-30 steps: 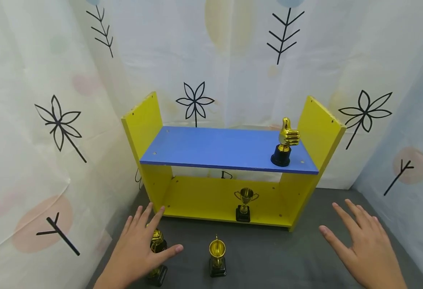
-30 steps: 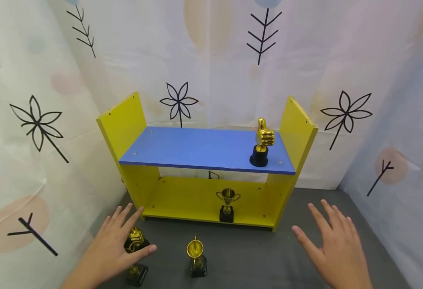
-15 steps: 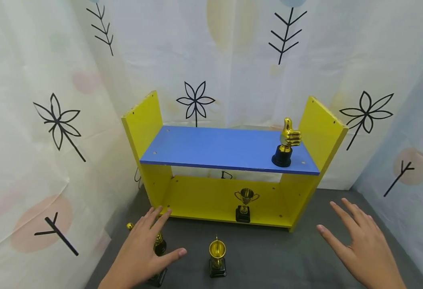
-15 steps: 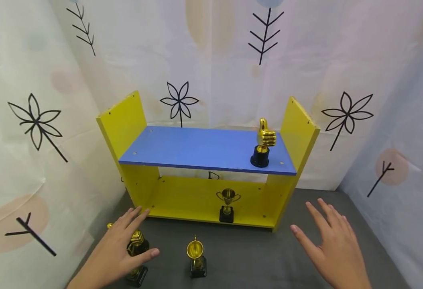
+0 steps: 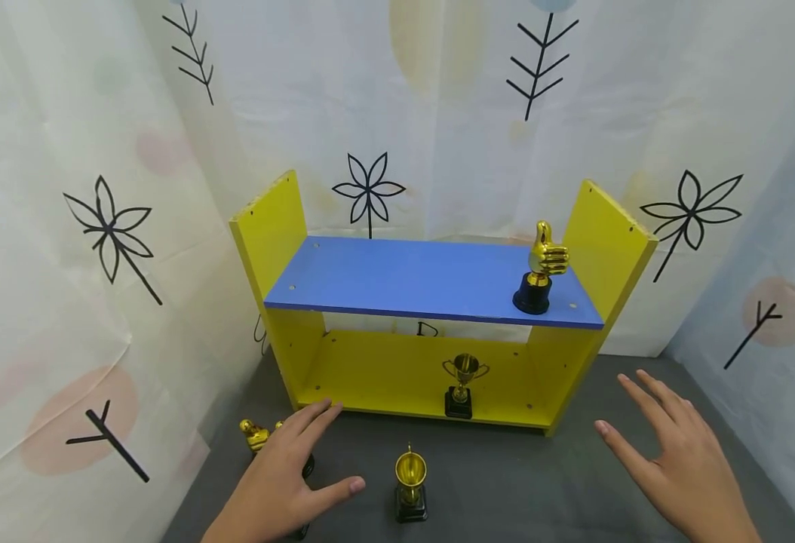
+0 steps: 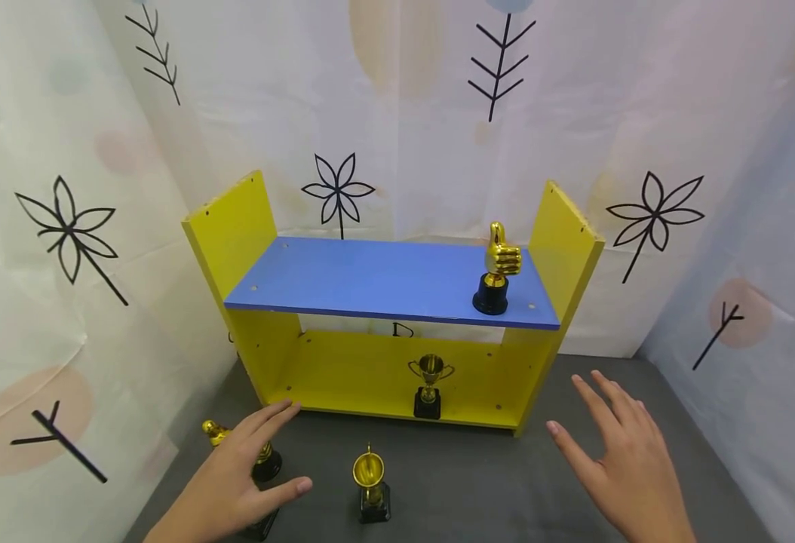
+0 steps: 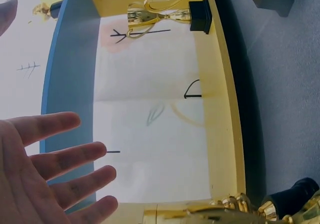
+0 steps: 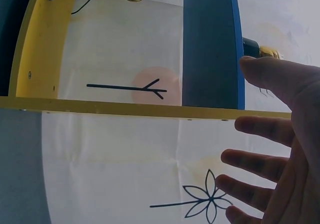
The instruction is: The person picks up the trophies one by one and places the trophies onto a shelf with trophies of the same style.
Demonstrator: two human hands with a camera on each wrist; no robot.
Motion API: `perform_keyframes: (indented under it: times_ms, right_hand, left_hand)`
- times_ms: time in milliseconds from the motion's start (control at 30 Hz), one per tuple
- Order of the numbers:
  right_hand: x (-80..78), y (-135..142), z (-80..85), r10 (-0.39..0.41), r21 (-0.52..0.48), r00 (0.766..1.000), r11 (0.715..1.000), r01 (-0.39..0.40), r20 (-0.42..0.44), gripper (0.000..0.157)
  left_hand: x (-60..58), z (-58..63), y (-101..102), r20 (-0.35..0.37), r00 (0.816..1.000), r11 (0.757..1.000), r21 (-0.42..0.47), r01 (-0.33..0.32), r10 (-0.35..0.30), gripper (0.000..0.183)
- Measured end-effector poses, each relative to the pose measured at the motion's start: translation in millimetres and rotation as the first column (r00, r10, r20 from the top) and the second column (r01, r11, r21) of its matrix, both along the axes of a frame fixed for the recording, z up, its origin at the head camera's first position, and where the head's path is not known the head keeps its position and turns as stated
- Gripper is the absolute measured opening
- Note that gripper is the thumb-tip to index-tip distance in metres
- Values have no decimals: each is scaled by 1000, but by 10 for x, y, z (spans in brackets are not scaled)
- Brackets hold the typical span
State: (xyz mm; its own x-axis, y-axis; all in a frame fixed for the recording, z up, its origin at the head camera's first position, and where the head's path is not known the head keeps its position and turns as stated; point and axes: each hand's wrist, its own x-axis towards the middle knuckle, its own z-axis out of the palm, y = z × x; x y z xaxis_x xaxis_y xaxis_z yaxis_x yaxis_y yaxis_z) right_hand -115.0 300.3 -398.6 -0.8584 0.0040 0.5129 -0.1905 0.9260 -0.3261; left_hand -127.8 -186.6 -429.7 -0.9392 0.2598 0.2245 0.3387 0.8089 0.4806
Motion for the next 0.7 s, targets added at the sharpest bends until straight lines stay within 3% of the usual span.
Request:
perform_keyframes:
  times_ms: [400,700]
  right_hand:
    - [-13,-78,45,6,-9,992,1000,-7,-124,71]
    - [-36,-100,85,12,-28,981,999,-18,-192,66]
  left_hand:
    - [44,-53,142,88,996,996,84,-26,19,90]
    - [35,-120,284,62,996,987,153,51,-61,82]
